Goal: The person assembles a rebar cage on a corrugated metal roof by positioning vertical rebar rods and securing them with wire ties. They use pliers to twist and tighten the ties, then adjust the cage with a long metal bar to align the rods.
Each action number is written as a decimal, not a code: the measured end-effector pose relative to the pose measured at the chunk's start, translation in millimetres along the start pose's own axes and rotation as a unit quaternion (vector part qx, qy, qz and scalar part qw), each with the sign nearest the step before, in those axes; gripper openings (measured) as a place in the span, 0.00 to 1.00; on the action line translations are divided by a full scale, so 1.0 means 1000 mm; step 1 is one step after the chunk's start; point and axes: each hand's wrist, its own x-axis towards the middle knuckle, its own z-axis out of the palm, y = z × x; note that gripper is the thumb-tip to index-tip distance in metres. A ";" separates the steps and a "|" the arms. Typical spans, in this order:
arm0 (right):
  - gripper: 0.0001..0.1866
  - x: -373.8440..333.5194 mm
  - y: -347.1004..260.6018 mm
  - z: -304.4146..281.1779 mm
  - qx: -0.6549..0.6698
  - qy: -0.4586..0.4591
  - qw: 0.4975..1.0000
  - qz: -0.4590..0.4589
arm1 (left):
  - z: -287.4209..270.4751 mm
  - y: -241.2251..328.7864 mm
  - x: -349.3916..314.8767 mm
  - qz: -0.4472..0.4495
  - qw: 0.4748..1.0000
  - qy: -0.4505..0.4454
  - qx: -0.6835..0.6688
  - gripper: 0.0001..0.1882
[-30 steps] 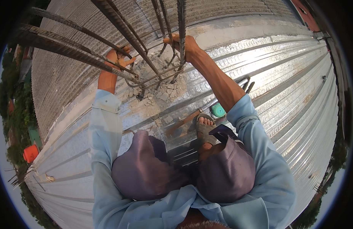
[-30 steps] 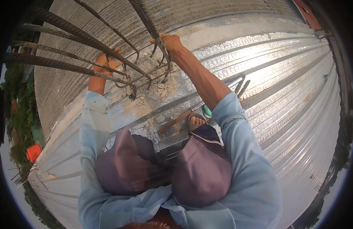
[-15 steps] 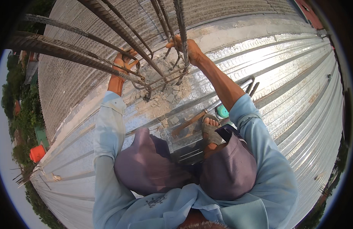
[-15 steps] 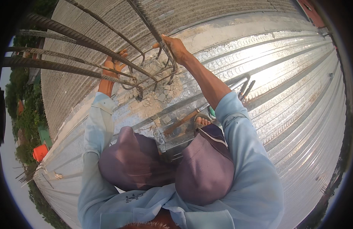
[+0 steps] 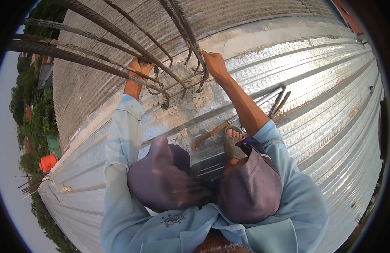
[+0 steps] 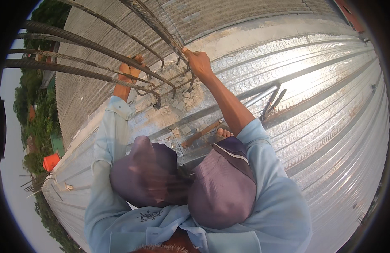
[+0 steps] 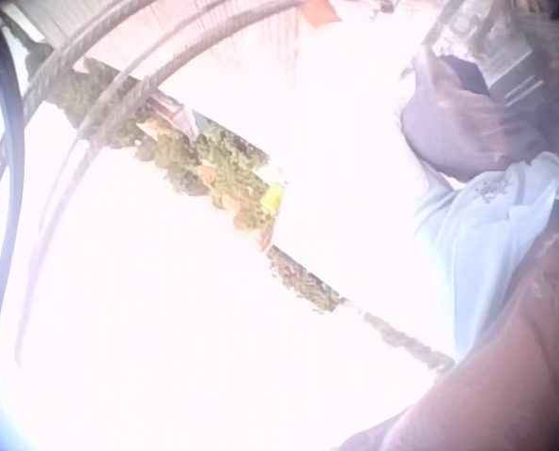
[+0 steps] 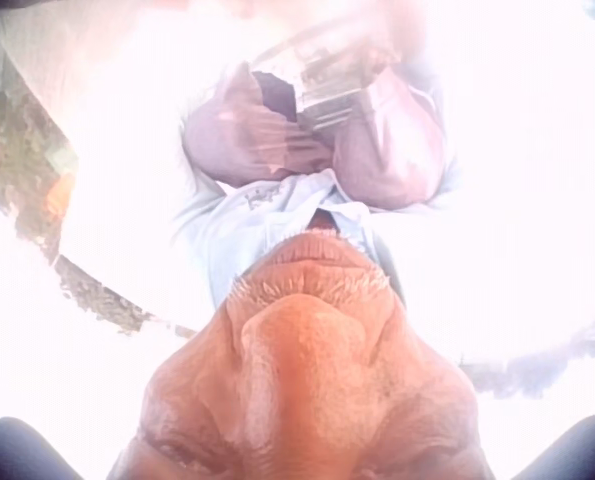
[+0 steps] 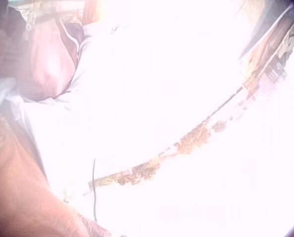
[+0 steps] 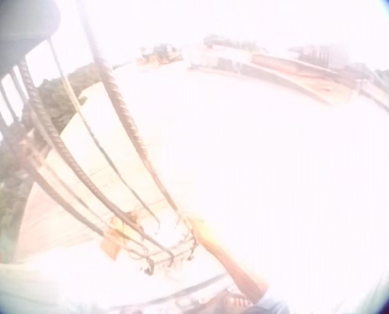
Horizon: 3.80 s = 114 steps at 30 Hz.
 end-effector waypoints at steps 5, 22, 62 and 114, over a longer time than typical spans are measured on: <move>0.15 -0.016 -0.004 0.018 0.046 0.046 0.986 0.153 | -0.015 -0.003 0.000 0.023 0.997 0.012 0.074 0.22; 0.26 -0.017 -0.021 -0.006 -0.133 -0.073 0.987 -0.050 | -0.006 0.003 0.011 -0.007 0.997 0.061 0.044 0.22; 0.14 -0.093 0.103 -0.137 -0.701 -0.460 0.544 -0.040 | -0.109 0.039 -0.160 0.085 0.958 0.239 0.134 0.18; 0.10 -0.116 -0.093 -0.166 -0.622 -0.726 0.210 -0.204 | -0.017 -0.328 -0.815 -0.179 0.749 0.577 -0.273 0.14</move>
